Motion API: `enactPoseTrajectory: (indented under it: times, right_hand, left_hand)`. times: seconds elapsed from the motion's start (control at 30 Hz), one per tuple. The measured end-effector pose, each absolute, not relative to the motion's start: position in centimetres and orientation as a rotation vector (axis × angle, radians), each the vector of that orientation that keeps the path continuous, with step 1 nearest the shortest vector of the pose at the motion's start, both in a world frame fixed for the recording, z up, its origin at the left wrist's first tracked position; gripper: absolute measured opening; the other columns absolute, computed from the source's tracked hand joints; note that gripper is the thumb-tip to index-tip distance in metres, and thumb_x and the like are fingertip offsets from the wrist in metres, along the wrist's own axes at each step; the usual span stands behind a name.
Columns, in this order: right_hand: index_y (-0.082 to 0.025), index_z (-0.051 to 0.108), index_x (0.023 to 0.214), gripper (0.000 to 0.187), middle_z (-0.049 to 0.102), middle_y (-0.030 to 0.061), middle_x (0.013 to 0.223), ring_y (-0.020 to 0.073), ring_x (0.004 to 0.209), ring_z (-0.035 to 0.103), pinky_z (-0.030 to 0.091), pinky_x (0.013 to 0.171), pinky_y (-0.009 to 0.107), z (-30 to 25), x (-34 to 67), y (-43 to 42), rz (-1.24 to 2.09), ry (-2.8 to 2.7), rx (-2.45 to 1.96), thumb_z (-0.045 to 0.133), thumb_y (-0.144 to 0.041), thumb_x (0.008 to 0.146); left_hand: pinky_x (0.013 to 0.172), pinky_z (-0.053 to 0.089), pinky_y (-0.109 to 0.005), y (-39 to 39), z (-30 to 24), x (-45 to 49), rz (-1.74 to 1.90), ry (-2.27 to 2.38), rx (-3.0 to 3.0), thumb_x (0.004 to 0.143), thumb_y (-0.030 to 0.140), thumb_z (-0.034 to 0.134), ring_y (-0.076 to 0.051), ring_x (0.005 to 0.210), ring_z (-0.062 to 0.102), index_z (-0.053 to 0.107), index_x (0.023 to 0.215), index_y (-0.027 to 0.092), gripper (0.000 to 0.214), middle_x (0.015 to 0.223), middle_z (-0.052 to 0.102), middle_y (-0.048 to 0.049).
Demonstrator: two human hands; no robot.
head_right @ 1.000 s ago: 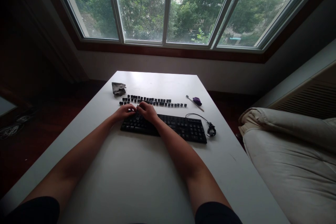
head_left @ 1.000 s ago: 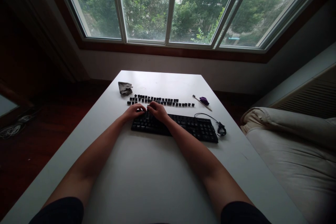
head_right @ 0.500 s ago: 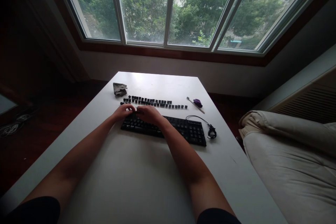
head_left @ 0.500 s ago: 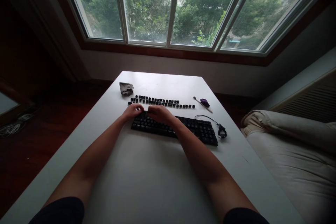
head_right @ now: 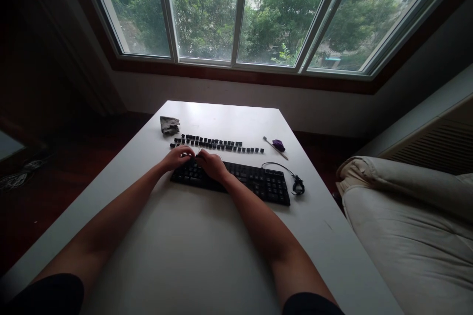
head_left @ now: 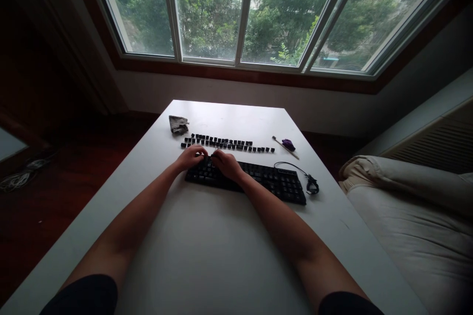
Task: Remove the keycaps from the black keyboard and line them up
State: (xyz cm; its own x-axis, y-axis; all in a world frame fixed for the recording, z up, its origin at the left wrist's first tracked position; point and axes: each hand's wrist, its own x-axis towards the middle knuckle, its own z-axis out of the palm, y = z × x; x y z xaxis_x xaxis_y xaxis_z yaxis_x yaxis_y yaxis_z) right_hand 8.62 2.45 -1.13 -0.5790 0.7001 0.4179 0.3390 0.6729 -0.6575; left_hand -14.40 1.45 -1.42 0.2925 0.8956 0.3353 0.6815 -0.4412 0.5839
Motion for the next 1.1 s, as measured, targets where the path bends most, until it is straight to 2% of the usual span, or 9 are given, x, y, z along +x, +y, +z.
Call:
enactPoseTrajectory:
  times: [0.17, 0.37, 0.43, 0.53, 0.7, 0.9, 1.1]
  right_hand:
    - [-0.023, 0.059, 0.091, 0.013, 0.069, -0.0018, 0.071, 0.0143, 0.065, 0.065, 0.046, 0.066, 0.024, -1.4, 8.7, 2.5, 0.825, -2.116, -0.801, 0.054, -0.035, 0.095]
    - [-0.024, 0.052, 0.094, 0.018, 0.068, -0.0028, 0.070, 0.0130, 0.054, 0.064, 0.050, 0.056, 0.023, -1.5, 8.6, 2.9, 1.050, -1.876, -0.799, 0.049, -0.042, 0.096]
    - [-0.024, 0.052, 0.094, 0.018, 0.068, -0.0028, 0.069, 0.0133, 0.054, 0.065, 0.050, 0.055, 0.023, -1.5, 8.6, 2.8, 1.055, -1.873, -0.788, 0.051, -0.042, 0.094]
    - [-0.024, 0.053, 0.093, 0.019, 0.068, -0.0022, 0.069, 0.0140, 0.056, 0.066, 0.052, 0.057, 0.024, -1.3, 8.6, 2.7, 1.049, -1.852, -0.815, 0.051, -0.043, 0.094]
    - [-0.023, 0.054, 0.091, 0.020, 0.068, -0.0018, 0.068, 0.0144, 0.057, 0.067, 0.052, 0.058, 0.024, -1.3, 8.6, 2.7, 1.050, -1.837, -0.839, 0.053, -0.044, 0.093]
    - [-0.023, 0.053, 0.090, 0.021, 0.070, -0.0007, 0.072, 0.0146, 0.058, 0.067, 0.052, 0.058, 0.025, -1.5, 8.6, 2.8, 1.079, -1.796, -0.845, 0.054, -0.044, 0.092]
    - [-0.023, 0.054, 0.090, 0.019, 0.070, -0.0010, 0.070, 0.0159, 0.057, 0.067, 0.053, 0.055, 0.026, -2.0, 8.5, 3.5, 1.125, -1.774, -0.888, 0.056, -0.042, 0.091]
  left_hand:
    - [0.077, 0.046, -0.028, 0.9, -0.6, -13.7, 0.723, 1.232, 2.374, 0.076, 0.017, 0.058, -0.017, 0.080, 0.060, 0.072, 0.087, 0.020, 0.018, 0.084, 0.069, -0.0013]
    - [0.074, 0.044, -0.028, 0.8, -0.3, -13.6, 0.656, 1.242, 2.478, 0.082, 0.035, 0.066, -0.018, 0.079, 0.060, 0.072, 0.096, 0.019, 0.022, 0.085, 0.069, -0.0032]
    - [0.074, 0.044, -0.029, 0.7, -0.3, -13.6, 0.660, 1.241, 2.480, 0.086, 0.040, 0.064, -0.018, 0.079, 0.061, 0.073, 0.095, 0.020, 0.024, 0.085, 0.069, -0.0041]
    - [0.075, 0.045, -0.029, 0.7, -0.3, -13.5, 0.684, 1.263, 2.452, 0.087, 0.044, 0.064, -0.019, 0.082, 0.062, 0.073, 0.103, 0.021, 0.029, 0.090, 0.071, -0.0050]
    - [0.075, 0.046, -0.029, 0.7, -0.7, -13.1, 0.749, 1.326, 2.389, 0.089, 0.046, 0.062, -0.018, 0.081, 0.062, 0.074, 0.098, 0.021, 0.029, 0.088, 0.069, -0.0048]
    - [0.077, 0.049, -0.029, 0.5, -0.8, -12.6, 0.913, 1.260, 2.292, 0.086, 0.040, 0.067, -0.016, 0.080, 0.062, 0.072, 0.101, 0.022, 0.024, 0.098, 0.066, -0.0045]
    - [0.082, 0.051, -0.030, 0.6, -0.8, -12.6, 0.844, 1.153, 2.204, 0.082, 0.033, 0.069, -0.018, 0.088, 0.063, 0.071, 0.099, 0.020, 0.022, 0.099, 0.067, -0.0050]
